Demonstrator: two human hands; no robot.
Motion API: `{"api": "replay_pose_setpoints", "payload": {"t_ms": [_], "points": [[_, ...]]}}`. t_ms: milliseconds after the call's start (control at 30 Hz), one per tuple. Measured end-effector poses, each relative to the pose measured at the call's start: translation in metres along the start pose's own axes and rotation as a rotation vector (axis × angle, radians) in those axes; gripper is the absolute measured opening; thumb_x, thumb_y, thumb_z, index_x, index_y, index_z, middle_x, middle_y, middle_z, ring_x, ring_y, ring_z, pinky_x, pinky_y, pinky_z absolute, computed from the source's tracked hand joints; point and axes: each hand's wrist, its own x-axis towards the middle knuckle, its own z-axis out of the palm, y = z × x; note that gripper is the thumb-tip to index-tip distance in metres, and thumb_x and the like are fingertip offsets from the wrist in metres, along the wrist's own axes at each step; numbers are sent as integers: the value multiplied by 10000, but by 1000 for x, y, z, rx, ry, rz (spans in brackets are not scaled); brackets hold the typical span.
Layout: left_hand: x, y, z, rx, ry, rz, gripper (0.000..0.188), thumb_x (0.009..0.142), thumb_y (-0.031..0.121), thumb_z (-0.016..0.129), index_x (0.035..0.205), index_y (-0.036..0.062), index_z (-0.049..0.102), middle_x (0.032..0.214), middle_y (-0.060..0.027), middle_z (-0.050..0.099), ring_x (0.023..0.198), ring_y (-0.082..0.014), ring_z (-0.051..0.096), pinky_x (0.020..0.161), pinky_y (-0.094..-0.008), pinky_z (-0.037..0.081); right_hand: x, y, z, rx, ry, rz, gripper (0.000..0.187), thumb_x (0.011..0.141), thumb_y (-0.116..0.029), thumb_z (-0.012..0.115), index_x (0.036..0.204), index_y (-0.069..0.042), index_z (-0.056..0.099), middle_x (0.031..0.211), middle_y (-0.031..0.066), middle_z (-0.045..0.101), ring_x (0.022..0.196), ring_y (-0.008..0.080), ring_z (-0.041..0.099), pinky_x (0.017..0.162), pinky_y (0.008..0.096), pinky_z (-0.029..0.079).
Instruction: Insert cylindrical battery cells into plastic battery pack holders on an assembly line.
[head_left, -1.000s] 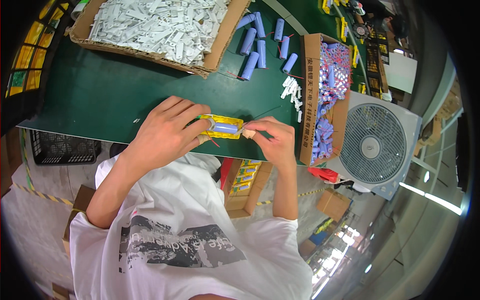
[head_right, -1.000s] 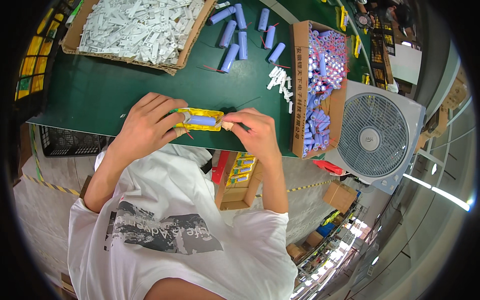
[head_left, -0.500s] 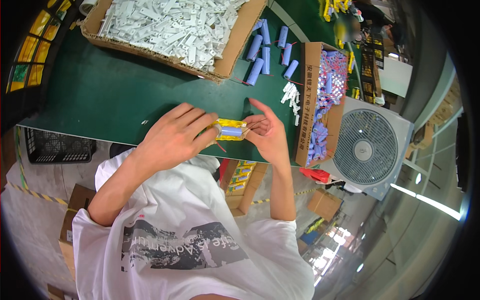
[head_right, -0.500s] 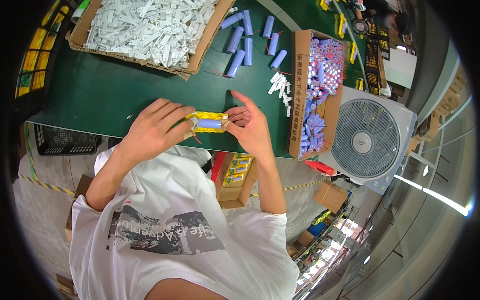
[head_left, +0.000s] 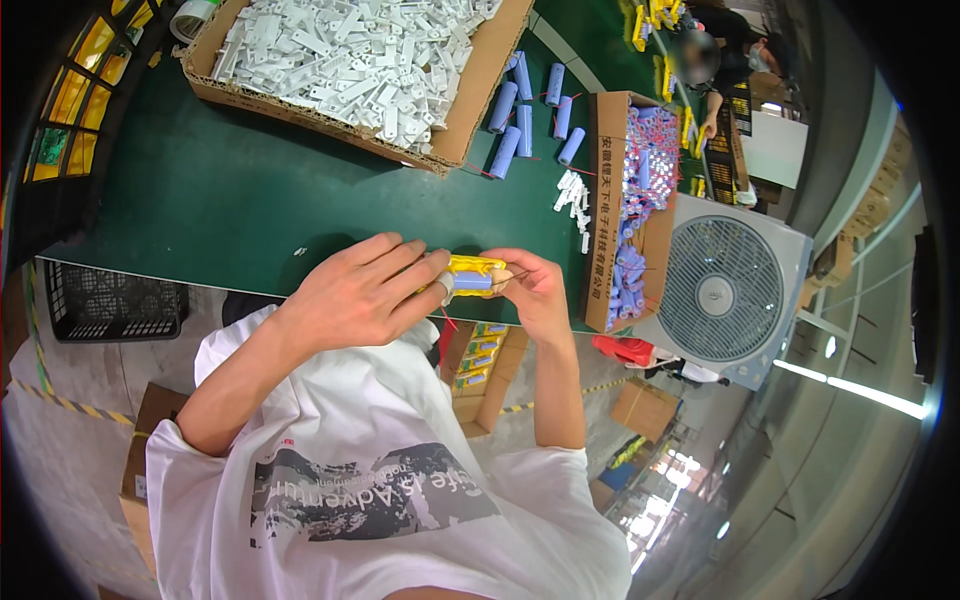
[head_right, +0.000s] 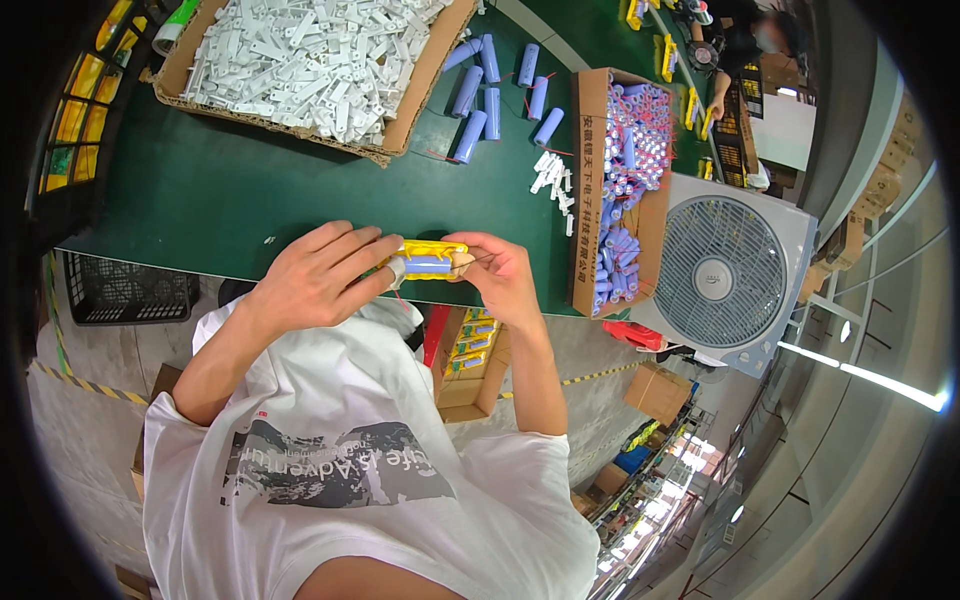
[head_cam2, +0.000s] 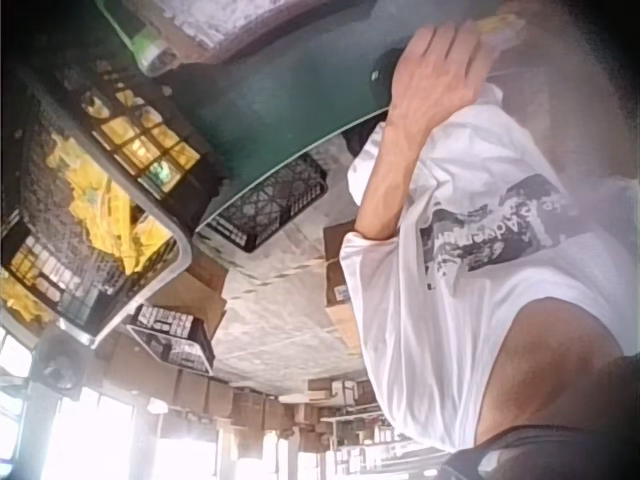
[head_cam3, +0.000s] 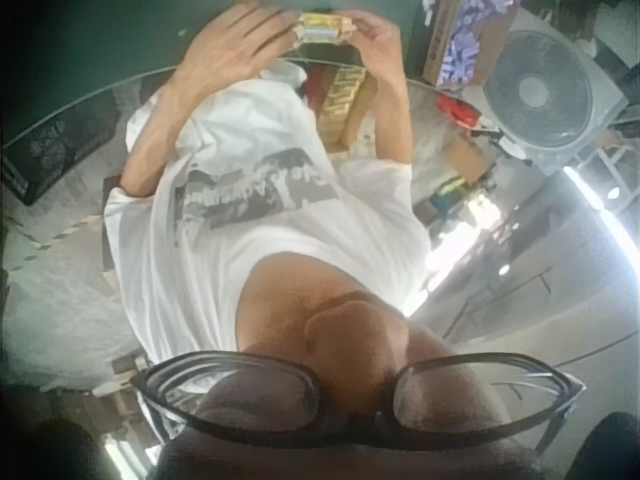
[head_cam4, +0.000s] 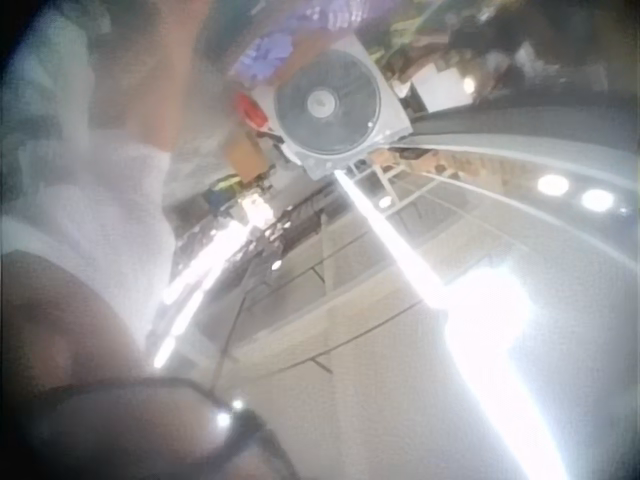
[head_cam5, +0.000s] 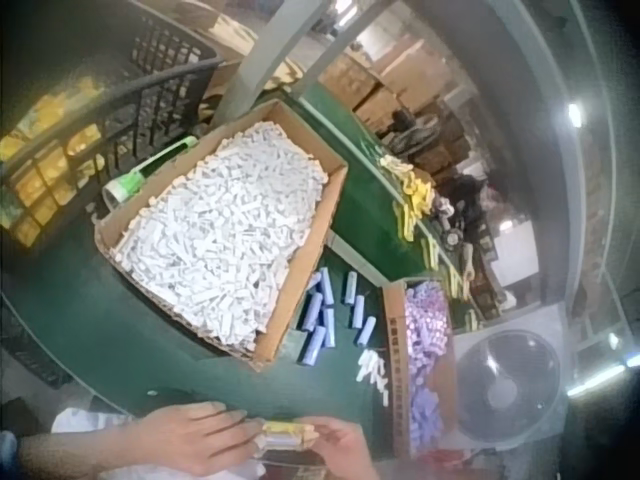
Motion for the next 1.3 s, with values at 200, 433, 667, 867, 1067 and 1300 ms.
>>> {"api": "replay_pose_setpoints", "payload": {"t_ms": [200, 433, 667, 867, 1067, 1300], "points": [[12, 3, -13, -42, -1, 22, 233, 818, 152, 706, 1033, 64, 688, 1266, -145, 707, 1096, -299, 701, 910, -430, 559, -14, -10, -8, -34, -36, 37, 325, 991, 58, 627, 1314, 73, 663, 1160, 115, 763, 1007, 135, 717, 860, 288, 585], [40, 29, -52, 38, 427, 0, 125, 928, 204, 729, 1044, 218, 686, 1253, -77, 742, 1116, -263, 729, 938, -397, 566, 15, -100, -90, 109, 176, -152, 324, 940, -48, 718, 1245, 61, 713, 1095, 143, 781, 875, 193, 766, 749, 300, 632], [21, 5, -73, 27, 57, -122, 237, 823, 79, 786, 1043, 85, 697, 1065, -90, 723, 919, -272, 712, 865, -414, 562, 225, -195, -173, 439, 389, -398, 332, 1046, -176, 672, 1272, 66, 667, 1219, 169, 739, 1033, 237, 763, 866, 260, 644], [-60, 15, -94, 146, -24, -412, 249, 812, 55, 781, 1050, 56, 705, 971, -119, 716, 811, -298, 688, 774, -424, 551, 430, -199, -212, 778, 649, -286, 271, 946, -15, 757, 1162, 120, 665, 1125, 195, 727, 917, 293, 771, 787, 336, 707], [-143, 46, -81, 370, 87, -861, 346, 938, 279, 708, 1109, -21, 735, 970, -186, 724, 812, -372, 688, 725, -481, 547, 526, -189, -265, 860, 951, -193, 288, 952, 0, 739, 1210, 103, 664, 1164, 205, 711, 931, 341, 769, 729, 381, 723], [-143, 60, -145, 734, 0, -646, 317, 891, 131, 713, 1127, -80, 735, 760, -195, 639, 651, -330, 601, 607, -462, 496, 520, -199, -258, 174, 920, 37, 300, 983, -197, 626, 1143, 43, 711, 927, 157, 796, 708, 236, 791, 605, 300, 658]]}}
